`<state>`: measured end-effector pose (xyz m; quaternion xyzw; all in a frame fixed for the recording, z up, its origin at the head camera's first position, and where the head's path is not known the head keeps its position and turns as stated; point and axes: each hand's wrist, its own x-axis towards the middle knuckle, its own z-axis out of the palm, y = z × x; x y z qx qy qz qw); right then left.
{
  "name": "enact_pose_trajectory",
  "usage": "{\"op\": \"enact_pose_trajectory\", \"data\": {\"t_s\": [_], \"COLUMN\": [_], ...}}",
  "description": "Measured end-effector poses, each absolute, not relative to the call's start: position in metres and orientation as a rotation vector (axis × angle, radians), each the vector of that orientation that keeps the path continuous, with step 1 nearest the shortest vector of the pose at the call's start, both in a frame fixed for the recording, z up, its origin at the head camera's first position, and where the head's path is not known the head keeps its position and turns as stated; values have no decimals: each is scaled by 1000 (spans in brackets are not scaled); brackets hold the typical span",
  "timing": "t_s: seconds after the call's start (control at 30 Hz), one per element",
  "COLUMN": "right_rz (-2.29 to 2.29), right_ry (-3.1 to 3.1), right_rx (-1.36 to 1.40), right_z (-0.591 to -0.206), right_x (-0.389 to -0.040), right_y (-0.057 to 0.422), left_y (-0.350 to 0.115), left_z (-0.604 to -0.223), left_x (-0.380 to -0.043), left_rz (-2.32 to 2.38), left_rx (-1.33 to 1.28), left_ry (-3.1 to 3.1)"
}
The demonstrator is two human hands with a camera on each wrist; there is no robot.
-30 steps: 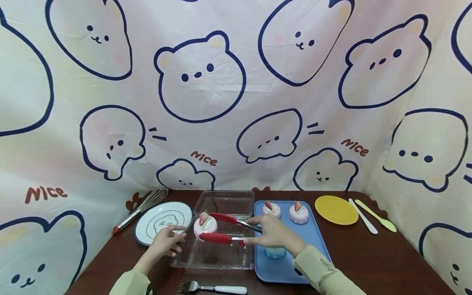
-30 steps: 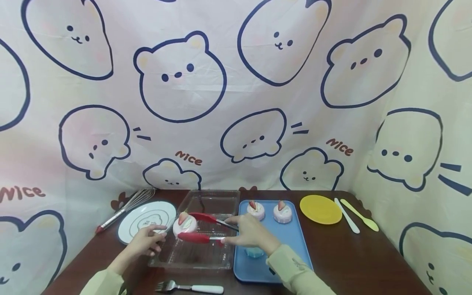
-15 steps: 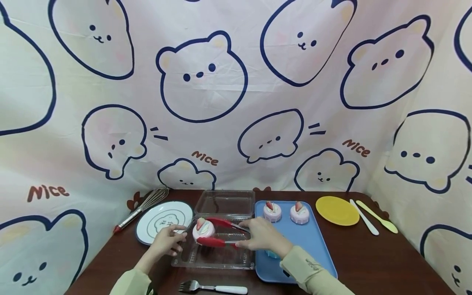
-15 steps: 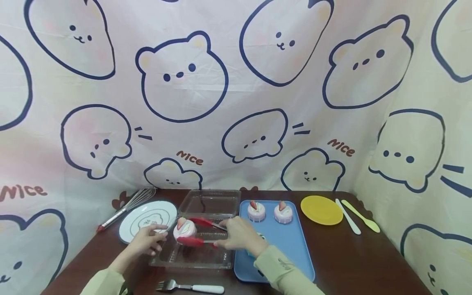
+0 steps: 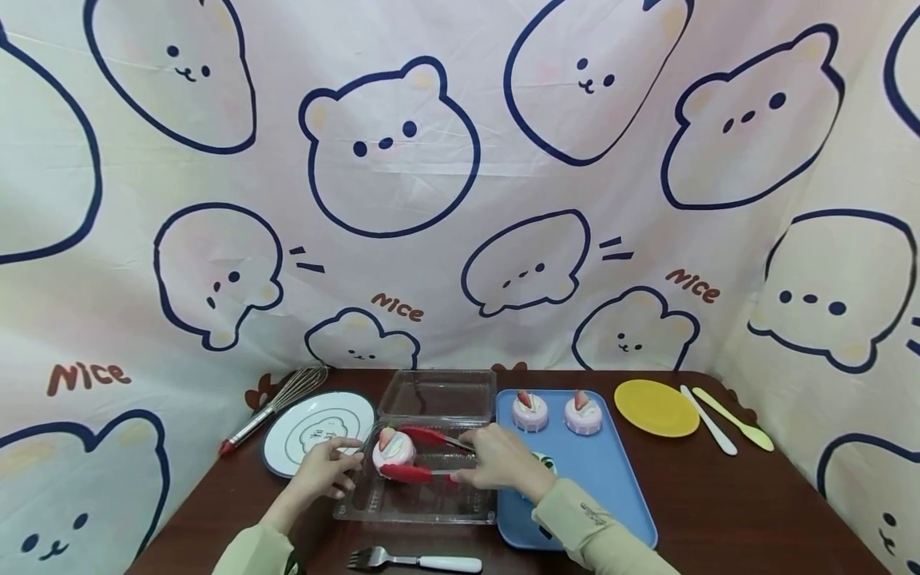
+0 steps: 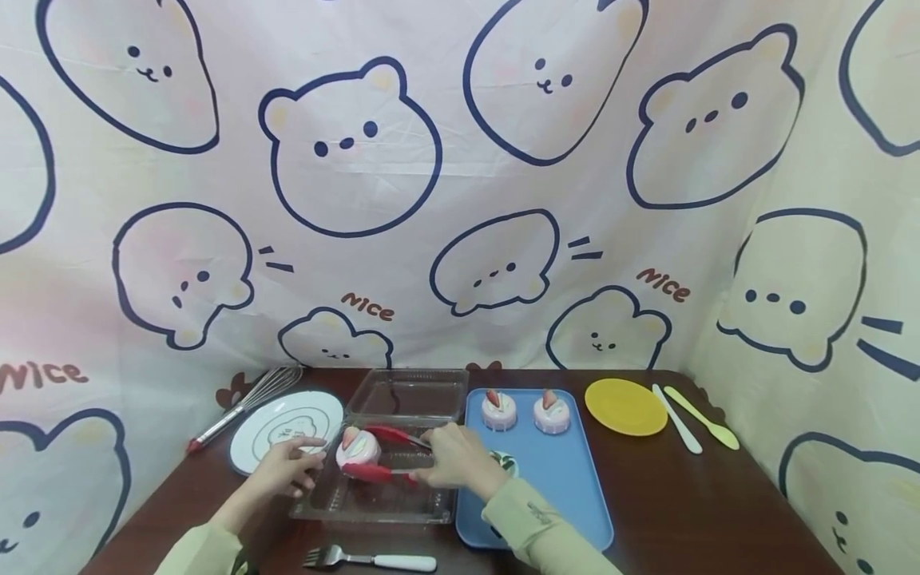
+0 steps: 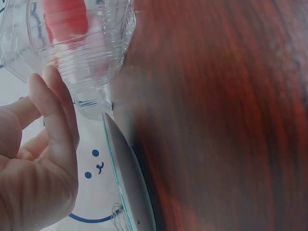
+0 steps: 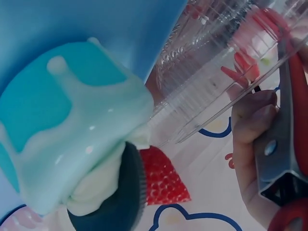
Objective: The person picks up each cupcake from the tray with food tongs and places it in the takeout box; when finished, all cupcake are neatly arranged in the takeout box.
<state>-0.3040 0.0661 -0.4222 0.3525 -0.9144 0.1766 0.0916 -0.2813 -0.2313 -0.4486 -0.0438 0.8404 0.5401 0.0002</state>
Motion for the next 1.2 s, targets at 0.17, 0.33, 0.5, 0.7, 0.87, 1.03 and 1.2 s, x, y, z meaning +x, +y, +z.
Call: {"op": "enact_pose_trajectory", "data": {"t_s": [0.17,0.33,0.5,0.7,0.87,1.03,1.2], "right_rz": [496,475,491,403,389,403,385], "right_ry": [-2761,-2786,-2802,-2798,-2790,-2776,-2767], "right_rx": [1029,1023,1027,1034,1039,1060,1053], "right_z": [-421,-419,-416,-415,-417,-418,-420], "right_x": [-304,-304,-304,-303,-303,-303,-303], "right_y": [63,62,64,65,65,64,61], "left_y": [-231,-231,-231,-230,-231,-231,-230], "left_z": [-447,-444,-443,-444,-445,-446,-444], "left_x": [-280,-281,-282,-283,-282,-281,-280], "left_rz": [1698,1693,1692,1682,1679,1671,1653], "left_rx": [-137,-157,-145,-138,-132,-152,-168], "left_ry": [2639,2642,2640,2633,2633,2652,2669]}}
